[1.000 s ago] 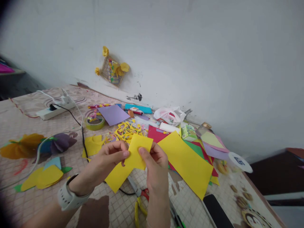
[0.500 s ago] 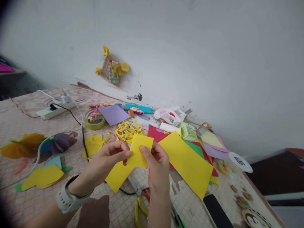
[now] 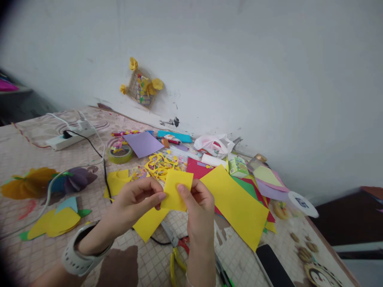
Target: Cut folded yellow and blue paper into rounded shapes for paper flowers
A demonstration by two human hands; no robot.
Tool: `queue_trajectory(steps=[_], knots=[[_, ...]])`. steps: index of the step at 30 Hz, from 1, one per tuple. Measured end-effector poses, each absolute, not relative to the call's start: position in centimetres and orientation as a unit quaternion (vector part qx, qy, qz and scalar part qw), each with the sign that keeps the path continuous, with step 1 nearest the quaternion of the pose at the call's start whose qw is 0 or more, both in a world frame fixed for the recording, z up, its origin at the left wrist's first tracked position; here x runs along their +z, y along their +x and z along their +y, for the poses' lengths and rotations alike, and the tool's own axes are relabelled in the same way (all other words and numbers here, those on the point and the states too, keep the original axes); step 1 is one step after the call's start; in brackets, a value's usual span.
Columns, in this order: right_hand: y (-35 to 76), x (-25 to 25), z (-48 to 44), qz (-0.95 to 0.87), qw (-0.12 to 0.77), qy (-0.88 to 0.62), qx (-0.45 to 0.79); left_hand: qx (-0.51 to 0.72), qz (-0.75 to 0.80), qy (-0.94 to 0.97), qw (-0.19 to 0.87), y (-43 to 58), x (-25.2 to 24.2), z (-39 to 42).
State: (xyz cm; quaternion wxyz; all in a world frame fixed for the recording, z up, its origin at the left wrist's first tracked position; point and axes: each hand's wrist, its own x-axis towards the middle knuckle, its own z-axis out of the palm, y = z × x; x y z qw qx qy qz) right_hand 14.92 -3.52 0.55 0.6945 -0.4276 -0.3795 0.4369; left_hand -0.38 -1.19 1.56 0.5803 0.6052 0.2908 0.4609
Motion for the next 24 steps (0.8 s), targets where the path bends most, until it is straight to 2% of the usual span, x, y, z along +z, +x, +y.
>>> queue_trajectory(steps=[5,15,24], knots=[[14.85,0.15,-3.58,-0.406,0.703,-0.440,0.383,0.465,0.312,0.649,0.515,-0.58,1.81,-1.36],[14.84,0.53,-3.71,-0.401,0.719,-0.445,0.353,0.397,0.281,0.616,0.620,-0.91,1.73,-1.17],[14.78,0.50,-3.88,-0.415,0.693,-0.452,0.379,0.404,0.279,0.617,0.616,-1.10,1.98,-1.12]])
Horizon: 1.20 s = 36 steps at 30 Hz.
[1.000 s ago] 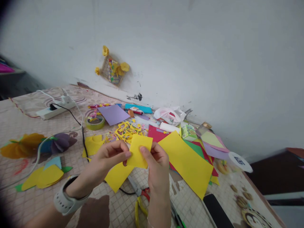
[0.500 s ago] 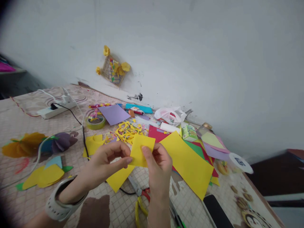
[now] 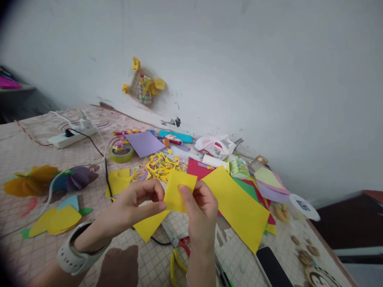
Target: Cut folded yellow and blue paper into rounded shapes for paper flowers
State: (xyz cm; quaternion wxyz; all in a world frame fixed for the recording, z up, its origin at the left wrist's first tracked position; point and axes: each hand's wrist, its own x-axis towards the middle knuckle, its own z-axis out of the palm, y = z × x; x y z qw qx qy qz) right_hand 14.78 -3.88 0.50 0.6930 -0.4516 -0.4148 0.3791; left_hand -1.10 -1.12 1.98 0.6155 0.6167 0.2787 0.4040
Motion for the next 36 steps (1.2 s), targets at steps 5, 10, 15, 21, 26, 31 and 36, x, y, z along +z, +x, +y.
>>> queue_trajectory(steps=[5,10,15,21,26,31,36], knots=[[14.6,0.6,-4.2,-0.447,0.658,-0.437,0.419,0.476,0.280,0.551,0.626,-1.1,2.1,-1.1],[14.3,0.6,-4.3,-0.450,0.641,-0.447,0.432,0.506,0.294,0.527,0.616,-1.2,1.8,-1.2],[14.2,0.5,-4.2,-0.450,0.636,-0.451,0.436,0.514,0.296,0.511,0.622,-1.2,1.8,-1.2],[14.4,0.4,-4.3,-0.469,0.612,-0.461,0.440,0.547,0.289,0.532,0.578,-1.1,1.9,-1.1],[14.5,0.3,-4.2,-0.478,0.601,-0.456,0.450,0.529,0.298,0.557,0.567,-1.3,1.7,-1.0],[14.5,0.4,-4.2,-0.478,0.601,-0.459,0.447,0.553,0.331,0.600,0.473,-1.2,1.6,-1.1],[15.4,0.6,-4.5,-0.484,0.612,-0.446,0.438,0.464,0.275,0.614,0.576,-1.3,1.7,-0.7]])
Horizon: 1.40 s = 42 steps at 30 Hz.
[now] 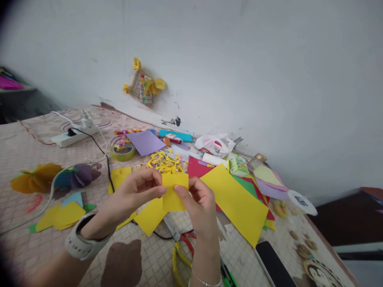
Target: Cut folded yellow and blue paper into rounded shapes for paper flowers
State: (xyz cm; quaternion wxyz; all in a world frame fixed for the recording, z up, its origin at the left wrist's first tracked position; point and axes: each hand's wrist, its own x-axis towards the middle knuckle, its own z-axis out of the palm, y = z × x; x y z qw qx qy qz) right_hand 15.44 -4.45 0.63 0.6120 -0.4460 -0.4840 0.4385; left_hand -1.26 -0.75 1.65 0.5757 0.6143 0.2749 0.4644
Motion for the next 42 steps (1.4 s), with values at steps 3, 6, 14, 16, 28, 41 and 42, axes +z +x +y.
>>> queue_trajectory(steps=[3,6,14,16,28,41,42], knots=[[16.3,0.7,-4.6,-0.503,0.595,-0.453,0.434,0.390,0.267,0.652,0.592,-1.2,1.4,-0.6],[17.1,0.9,-4.8,-0.529,0.585,-0.451,0.418,0.402,0.275,0.660,0.572,-1.0,1.1,-0.8],[17.5,1.4,-5.6,-0.566,0.592,-0.464,0.339,0.402,0.273,0.641,0.594,-0.5,1.1,-1.3],[17.6,1.7,-5.8,-0.580,0.586,-0.472,0.312,0.368,0.259,0.653,0.610,-0.4,1.1,-1.3],[18.1,7.8,-5.6,-0.801,0.197,-0.526,0.206,0.272,0.246,0.647,0.668,0.4,0.0,-1.3],[15.5,8.8,-5.5,-0.858,0.006,-0.504,0.098,0.280,0.246,0.657,0.656,2.3,-1.7,-2.1],[15.5,8.5,-5.8,-0.853,0.022,-0.513,0.094,0.283,0.247,0.656,0.655,2.4,-1.7,-2.1]])
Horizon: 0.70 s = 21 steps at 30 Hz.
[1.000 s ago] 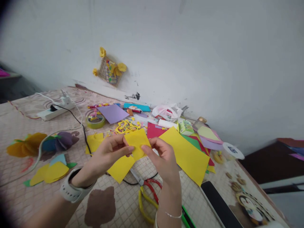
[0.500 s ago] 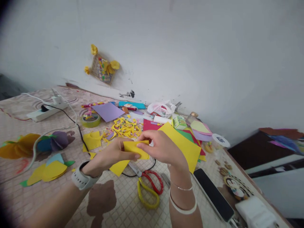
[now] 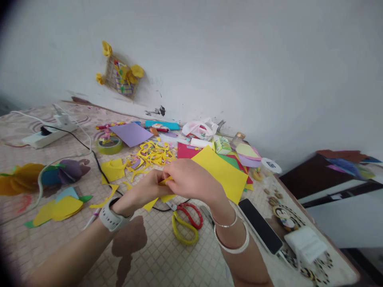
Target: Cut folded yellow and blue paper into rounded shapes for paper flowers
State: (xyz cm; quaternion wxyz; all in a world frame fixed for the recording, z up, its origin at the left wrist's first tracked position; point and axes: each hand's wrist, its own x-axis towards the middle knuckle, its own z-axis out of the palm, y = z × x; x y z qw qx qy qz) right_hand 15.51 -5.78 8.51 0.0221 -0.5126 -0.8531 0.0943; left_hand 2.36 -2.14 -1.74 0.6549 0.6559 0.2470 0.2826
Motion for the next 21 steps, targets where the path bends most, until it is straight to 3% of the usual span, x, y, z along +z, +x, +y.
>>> queue_trajectory(steps=[5,6,9,11,21], knots=[[17.7,4.1,-9.0,-0.699,0.322,-0.634,0.077,0.328,0.287,0.635,0.637,1.3,-0.9,-1.4],[18.2,2.4,-9.9,-0.659,0.327,-0.673,0.082,0.345,0.300,0.615,0.642,0.9,-0.7,-1.2],[19.5,-3.0,-12.5,-0.665,0.148,-0.709,0.184,0.396,0.303,0.540,0.678,-0.2,0.1,-0.7],[19.7,-6.1,-13.6,-0.667,0.077,-0.711,0.212,0.419,0.281,0.507,0.699,-0.5,0.5,-0.8],[20.4,-10.5,-13.5,-0.608,0.146,-0.742,0.242,0.425,0.267,0.493,0.711,-0.9,1.9,-2.1]])
